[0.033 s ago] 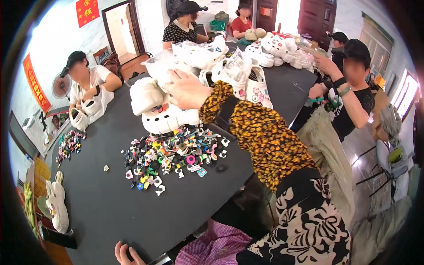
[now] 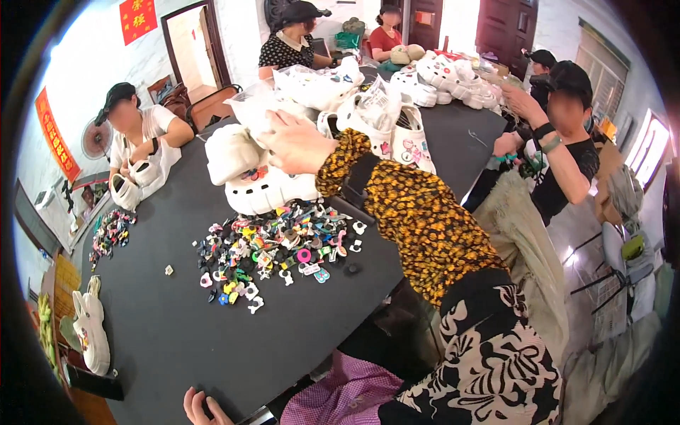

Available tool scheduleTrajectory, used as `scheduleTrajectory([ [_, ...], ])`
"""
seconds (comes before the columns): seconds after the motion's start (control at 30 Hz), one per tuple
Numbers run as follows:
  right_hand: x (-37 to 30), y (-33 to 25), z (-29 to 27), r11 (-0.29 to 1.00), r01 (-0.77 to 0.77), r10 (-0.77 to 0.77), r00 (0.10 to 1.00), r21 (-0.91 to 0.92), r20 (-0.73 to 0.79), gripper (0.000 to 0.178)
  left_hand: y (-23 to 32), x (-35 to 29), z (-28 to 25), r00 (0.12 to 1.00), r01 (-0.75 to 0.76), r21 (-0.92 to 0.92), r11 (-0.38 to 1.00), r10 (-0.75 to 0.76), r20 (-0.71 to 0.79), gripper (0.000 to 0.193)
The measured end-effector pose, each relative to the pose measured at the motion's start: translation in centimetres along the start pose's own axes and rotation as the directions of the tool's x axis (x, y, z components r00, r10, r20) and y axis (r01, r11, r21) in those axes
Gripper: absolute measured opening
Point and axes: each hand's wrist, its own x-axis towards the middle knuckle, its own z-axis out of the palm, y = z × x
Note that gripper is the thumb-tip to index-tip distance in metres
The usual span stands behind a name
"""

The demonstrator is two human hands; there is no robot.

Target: Unpacking clogs from protective packaging and pressing colorful cartoon charms into the ventilation holes.

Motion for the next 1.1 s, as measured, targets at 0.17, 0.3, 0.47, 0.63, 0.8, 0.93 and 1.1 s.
scheduleTrajectory([
  [0.17, -1.3, 0.5, -1.7, 0.975, -0.079, 0.065, 0.995, 0.208, 0.073, 0.035, -0.4, -0.1, 0.1, 1.0, 0.002, -0.009, 1.0, -0.002, 0.01, 0.012],
  [0.3, -4.5, 2.1, -3.6, 0.981, -0.059, 0.067, 0.997, 0.187, -0.034, 0.029, -0.3, 0.2, 0.3, 1.0, -0.001, -0.005, 1.0, 0.001, 0.014, 0.011],
  [0.47, -9.7, 7.0, -6.3, 0.954, -0.214, 0.232, 0.97, 0.21, -0.065, 0.025, -0.1, 0.3, 0.0, 1.0, -0.007, 0.017, 1.0, 0.007, 0.007, 0.01],
  [0.63, -16.4, 11.9, -6.7, 0.806, -0.554, 0.567, 0.824, 0.208, -0.004, 0.029, 0.0, 0.3, 0.1, 0.999, -0.017, -0.002, 1.0, 0.018, 0.028, 0.009],
  [0.8, -21.0, 11.9, -6.0, 0.755, -0.642, 0.629, 0.767, 0.137, 0.124, 0.029, 0.3, -0.4, -0.4, 0.999, -0.034, 0.003, 0.999, 0.034, 0.034, 0.009],
  [0.93, -24.3, 9.4, -7.0, 0.909, -0.347, 0.378, 0.919, 0.23, -0.108, 0.026, 0.8, -0.3, -0.1, 0.999, -0.006, -0.021, 1.0, 0.006, 0.032, 0.011],
  [1.1, -31.5, 6.0, -10.1, 0.687, -0.646, 0.681, 0.732, 0.333, 0.016, 0.022, 1.0, 0.0, -0.1, 1.0, -0.001, -0.025, 1.0, 0.002, 0.029, 0.014],
])
